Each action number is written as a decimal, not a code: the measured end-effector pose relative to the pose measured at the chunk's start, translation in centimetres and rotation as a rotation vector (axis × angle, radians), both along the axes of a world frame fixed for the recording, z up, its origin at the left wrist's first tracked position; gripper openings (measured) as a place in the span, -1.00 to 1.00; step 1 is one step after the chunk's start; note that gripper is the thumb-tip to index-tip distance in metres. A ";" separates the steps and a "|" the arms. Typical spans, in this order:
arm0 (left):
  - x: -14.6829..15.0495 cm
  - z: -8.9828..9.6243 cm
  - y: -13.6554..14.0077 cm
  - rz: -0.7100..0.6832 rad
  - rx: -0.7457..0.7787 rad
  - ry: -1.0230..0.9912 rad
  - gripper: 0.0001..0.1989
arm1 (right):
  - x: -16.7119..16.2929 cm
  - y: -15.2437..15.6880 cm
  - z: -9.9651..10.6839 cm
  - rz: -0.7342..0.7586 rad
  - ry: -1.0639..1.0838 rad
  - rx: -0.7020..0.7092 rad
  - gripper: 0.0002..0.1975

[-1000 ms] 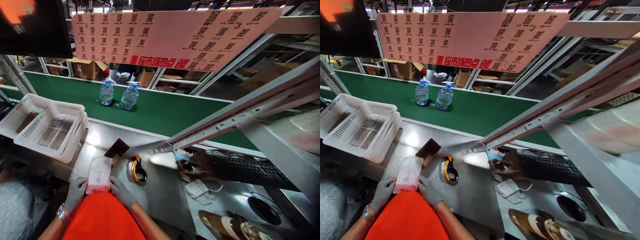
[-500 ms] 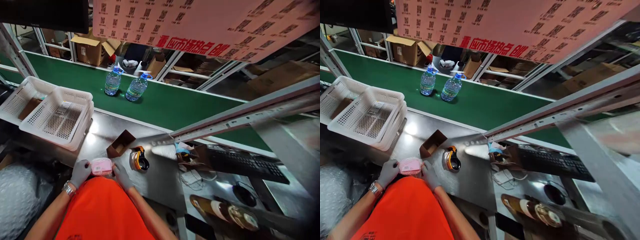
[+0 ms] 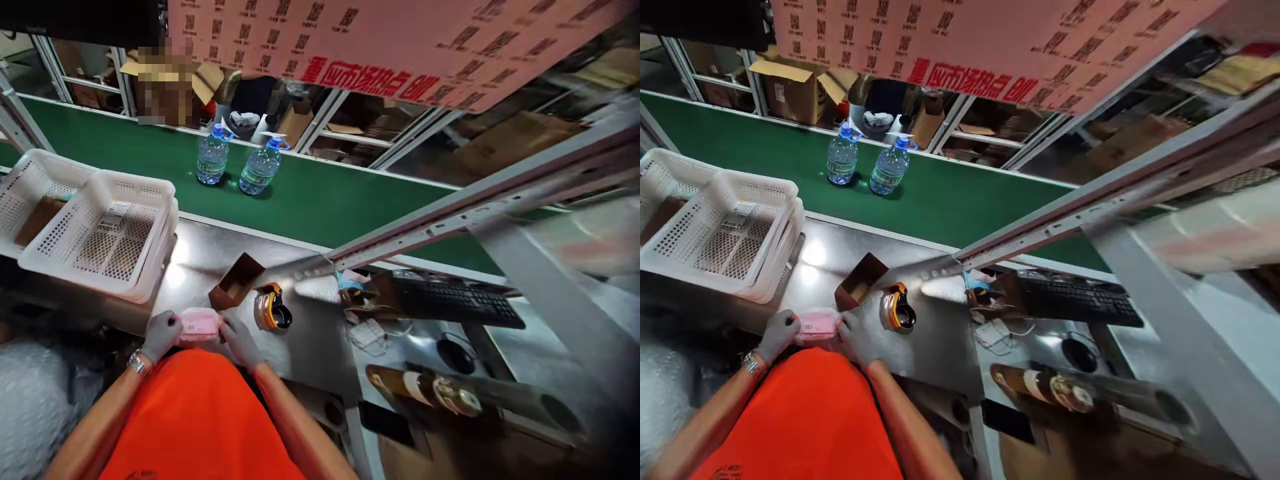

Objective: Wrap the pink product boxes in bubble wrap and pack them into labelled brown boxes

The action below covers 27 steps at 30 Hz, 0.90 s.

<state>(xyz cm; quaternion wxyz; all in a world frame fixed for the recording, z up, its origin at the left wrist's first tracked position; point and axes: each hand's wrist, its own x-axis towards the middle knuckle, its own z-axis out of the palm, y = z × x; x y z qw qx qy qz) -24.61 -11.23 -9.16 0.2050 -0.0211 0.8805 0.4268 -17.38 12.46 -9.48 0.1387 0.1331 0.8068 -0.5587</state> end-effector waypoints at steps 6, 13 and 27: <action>-0.7 -0.4 0.5 0.010 0.007 0.015 -0.82 | -0.9 -0.7 1.7 -0.002 0.027 0.008 -0.83; -1.3 -1.0 1.0 0.006 0.025 0.073 -0.80 | -2.2 0.2 2.1 -0.036 0.023 0.014 -0.85; -2.1 4.0 3.1 0.019 0.198 0.238 -0.71 | -4.8 4.5 1.5 -0.047 -0.015 -0.211 -0.86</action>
